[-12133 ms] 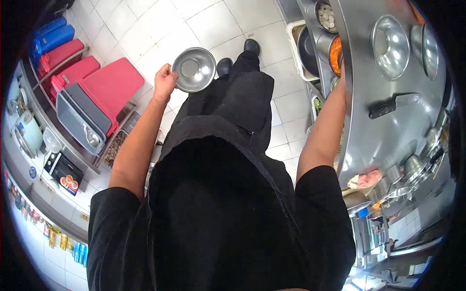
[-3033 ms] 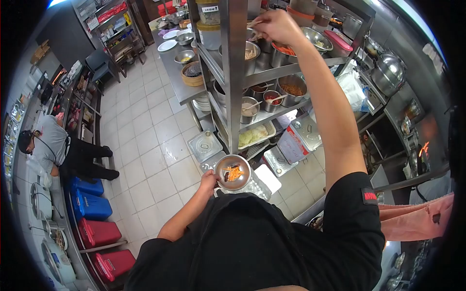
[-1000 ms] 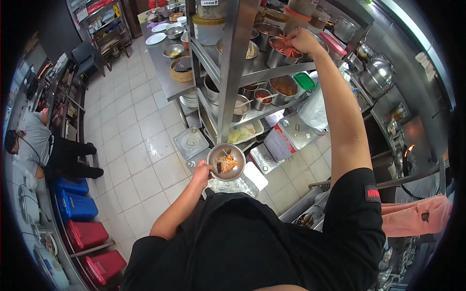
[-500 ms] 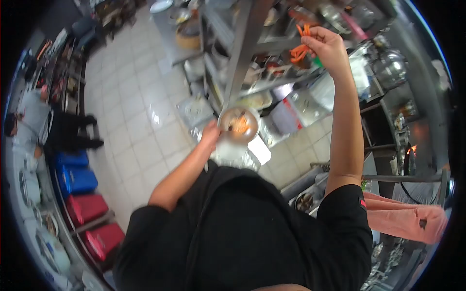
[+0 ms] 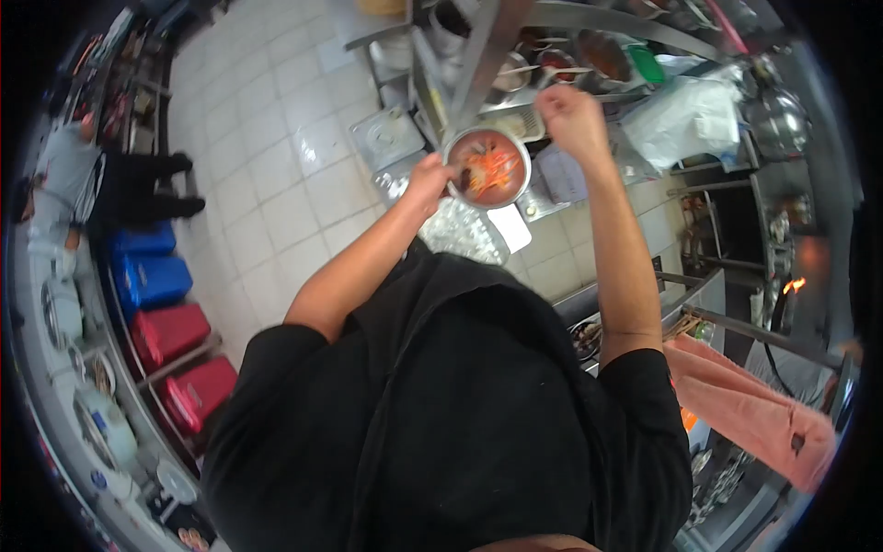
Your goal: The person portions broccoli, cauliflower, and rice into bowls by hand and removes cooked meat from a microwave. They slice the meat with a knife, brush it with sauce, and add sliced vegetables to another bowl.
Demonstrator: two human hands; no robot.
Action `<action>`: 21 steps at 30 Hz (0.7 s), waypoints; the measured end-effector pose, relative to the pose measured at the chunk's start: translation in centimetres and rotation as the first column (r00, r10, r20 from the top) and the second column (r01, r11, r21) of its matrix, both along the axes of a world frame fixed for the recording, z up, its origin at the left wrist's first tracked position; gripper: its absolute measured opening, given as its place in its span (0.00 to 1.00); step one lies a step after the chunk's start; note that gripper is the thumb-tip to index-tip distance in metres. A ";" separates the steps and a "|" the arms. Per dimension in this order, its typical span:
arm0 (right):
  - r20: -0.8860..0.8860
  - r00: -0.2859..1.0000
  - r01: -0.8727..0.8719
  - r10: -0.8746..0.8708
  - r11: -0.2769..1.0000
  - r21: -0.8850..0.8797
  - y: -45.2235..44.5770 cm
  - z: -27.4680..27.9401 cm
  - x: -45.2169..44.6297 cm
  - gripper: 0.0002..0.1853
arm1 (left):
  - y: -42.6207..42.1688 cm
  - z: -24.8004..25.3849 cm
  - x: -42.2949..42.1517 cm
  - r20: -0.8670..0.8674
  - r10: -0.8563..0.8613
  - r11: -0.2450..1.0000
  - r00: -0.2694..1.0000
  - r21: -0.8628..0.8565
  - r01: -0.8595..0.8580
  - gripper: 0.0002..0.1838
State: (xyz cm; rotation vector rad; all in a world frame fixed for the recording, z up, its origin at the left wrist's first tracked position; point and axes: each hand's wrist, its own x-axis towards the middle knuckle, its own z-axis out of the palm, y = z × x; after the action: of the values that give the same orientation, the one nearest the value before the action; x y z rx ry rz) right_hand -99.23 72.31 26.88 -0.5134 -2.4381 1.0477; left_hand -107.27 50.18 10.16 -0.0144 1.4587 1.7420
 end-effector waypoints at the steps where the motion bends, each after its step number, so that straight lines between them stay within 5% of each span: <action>1: 0.137 0.985 -0.111 0.105 0.993 0.040 0.6 0.6 0.5 0.08 | 0.7 -0.4 -0.1 -0.031 -0.002 1.000 1.000 0.021 0.003 0.06; 4: -0.086 0.992 0.097 -0.090 0.991 0.088 4.1 4.4 0.8 0.08 | 0.6 0.2 0.2 -0.066 -0.027 0.999 0.997 0.036 0.029 0.08; 8: -0.410 0.825 0.441 -0.389 0.897 0.038 14.1 11.9 1.8 0.10 | -0.1 0.2 0.1 0.032 -0.023 0.999 0.999 0.026 0.023 0.11; 10: -0.309 0.799 0.582 -0.516 0.792 0.181 17.1 15.5 2.4 0.17 | -0.5 -0.1 0.2 0.057 -0.024 1.000 0.998 0.020 0.023 0.11; 14: -0.176 0.820 0.561 -0.545 0.703 0.436 22.0 16.1 0.5 0.30 | -1.2 0.3 0.5 0.055 -0.039 0.999 0.998 0.024 0.038 0.12; 16: -0.037 0.833 0.513 -0.552 0.745 0.426 23.1 16.1 -0.1 0.28 | -1.5 0.7 0.6 0.055 -0.039 0.999 0.998 0.025 0.038 0.12; 21: -0.253 0.826 0.563 -0.504 0.732 0.384 23.9 16.8 -1.1 0.19 | -3.0 1.1 0.5 0.063 0.005 1.000 0.998 0.021 -0.006 0.10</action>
State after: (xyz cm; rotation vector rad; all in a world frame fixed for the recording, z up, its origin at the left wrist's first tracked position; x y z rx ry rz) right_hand -100.30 96.16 43.68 -0.8830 -2.1030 0.2542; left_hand -106.82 47.16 11.22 -0.0614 1.3961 1.7464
